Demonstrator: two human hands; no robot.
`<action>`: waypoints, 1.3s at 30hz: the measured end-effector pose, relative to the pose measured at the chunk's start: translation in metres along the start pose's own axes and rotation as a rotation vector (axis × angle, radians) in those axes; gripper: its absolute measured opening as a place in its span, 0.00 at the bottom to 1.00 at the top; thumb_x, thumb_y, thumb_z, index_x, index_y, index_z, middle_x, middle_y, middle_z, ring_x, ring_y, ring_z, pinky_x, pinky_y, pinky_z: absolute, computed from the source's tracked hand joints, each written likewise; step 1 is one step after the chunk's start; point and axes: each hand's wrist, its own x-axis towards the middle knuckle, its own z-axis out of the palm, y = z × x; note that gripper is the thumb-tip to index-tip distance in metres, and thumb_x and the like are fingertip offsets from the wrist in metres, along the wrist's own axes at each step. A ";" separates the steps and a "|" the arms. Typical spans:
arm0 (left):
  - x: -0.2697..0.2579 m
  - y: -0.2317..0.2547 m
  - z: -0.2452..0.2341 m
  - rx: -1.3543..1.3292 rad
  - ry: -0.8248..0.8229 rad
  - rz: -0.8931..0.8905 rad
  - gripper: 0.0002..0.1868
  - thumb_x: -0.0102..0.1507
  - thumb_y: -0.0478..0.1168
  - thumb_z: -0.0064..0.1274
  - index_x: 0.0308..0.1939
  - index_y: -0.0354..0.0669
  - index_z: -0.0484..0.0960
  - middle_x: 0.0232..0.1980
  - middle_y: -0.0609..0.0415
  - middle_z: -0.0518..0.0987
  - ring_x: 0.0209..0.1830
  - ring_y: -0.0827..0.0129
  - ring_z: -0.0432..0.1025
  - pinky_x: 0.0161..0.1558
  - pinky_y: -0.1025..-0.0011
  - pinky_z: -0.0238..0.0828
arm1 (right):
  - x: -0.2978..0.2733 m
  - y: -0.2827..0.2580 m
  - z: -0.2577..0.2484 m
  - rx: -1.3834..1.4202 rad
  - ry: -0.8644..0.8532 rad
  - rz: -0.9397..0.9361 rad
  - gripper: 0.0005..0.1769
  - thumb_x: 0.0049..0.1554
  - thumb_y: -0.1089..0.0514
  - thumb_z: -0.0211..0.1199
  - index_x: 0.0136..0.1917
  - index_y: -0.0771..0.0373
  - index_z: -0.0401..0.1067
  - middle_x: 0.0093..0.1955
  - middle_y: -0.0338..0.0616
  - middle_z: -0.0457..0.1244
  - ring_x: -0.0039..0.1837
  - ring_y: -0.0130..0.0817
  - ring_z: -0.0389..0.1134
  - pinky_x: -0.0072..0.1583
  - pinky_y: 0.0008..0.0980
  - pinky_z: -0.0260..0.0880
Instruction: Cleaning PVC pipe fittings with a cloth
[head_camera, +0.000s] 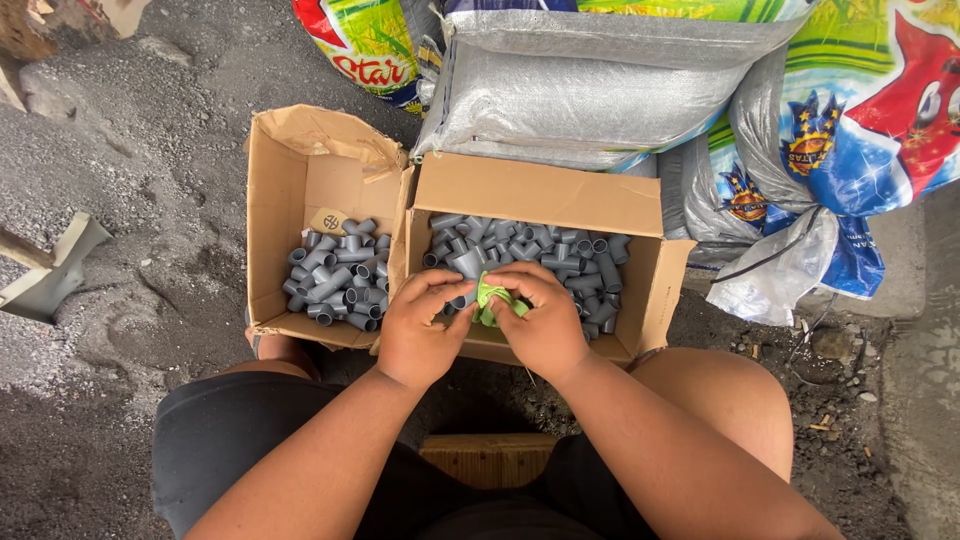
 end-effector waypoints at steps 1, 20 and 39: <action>0.001 0.001 -0.001 0.000 -0.001 -0.001 0.15 0.53 0.30 0.69 0.44 0.46 0.90 0.44 0.51 0.84 0.45 0.52 0.80 0.40 0.62 0.85 | 0.000 0.001 -0.001 0.000 0.000 0.001 0.15 0.54 0.69 0.66 0.55 0.61 0.82 0.52 0.45 0.71 0.47 0.39 0.70 0.49 0.40 0.74; -0.003 -0.010 0.003 0.056 -0.053 0.000 0.16 0.52 0.30 0.69 0.43 0.44 0.88 0.44 0.50 0.84 0.44 0.52 0.81 0.40 0.63 0.84 | 0.000 -0.026 0.001 -0.217 -0.010 -0.205 0.15 0.53 0.72 0.63 0.51 0.63 0.81 0.51 0.52 0.71 0.52 0.51 0.72 0.53 0.45 0.74; -0.004 -0.011 0.000 0.181 -0.172 -0.038 0.14 0.56 0.36 0.68 0.46 0.45 0.88 0.43 0.51 0.84 0.41 0.53 0.82 0.35 0.65 0.86 | 0.008 0.014 -0.001 -0.330 0.016 -0.221 0.14 0.52 0.70 0.62 0.49 0.63 0.82 0.47 0.49 0.71 0.48 0.51 0.73 0.50 0.44 0.76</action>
